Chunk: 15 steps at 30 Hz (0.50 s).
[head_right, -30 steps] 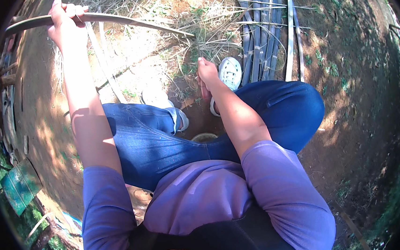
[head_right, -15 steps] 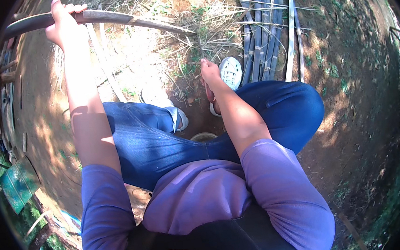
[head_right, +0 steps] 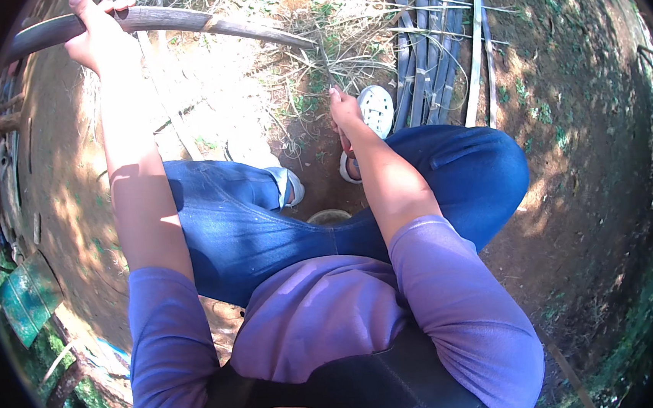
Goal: The person shaves a bamboo strip with a knife, drawing the blade along its length to smooth it while holding the wood by hand.
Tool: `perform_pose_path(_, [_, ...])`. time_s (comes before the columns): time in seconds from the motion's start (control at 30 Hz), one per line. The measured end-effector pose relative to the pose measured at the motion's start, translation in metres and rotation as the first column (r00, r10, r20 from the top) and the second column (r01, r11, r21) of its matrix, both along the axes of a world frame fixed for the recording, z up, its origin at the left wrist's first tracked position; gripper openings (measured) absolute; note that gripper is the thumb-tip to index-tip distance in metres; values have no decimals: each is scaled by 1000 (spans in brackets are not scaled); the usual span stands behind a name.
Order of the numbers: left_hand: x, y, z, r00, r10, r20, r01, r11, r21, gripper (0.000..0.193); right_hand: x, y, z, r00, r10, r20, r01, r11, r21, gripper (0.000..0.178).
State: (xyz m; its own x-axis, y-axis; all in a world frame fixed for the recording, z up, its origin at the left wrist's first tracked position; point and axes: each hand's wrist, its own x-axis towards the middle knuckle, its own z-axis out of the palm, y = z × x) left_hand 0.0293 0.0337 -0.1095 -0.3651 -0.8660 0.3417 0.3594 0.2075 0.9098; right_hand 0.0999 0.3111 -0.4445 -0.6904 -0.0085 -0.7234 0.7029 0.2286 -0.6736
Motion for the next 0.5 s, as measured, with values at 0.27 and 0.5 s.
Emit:
perform_pose_path(0.27, [-7,7,-1,990,-101,-98,105,994,27,35,-12,-55,85,963,24,-267,-115,937,-331,38])
perform_pose_path(0.5, [-4,17,5,983,-121,-136,130,989,63,32,0,0,7,1000,-4,16,4,1000,18,42])
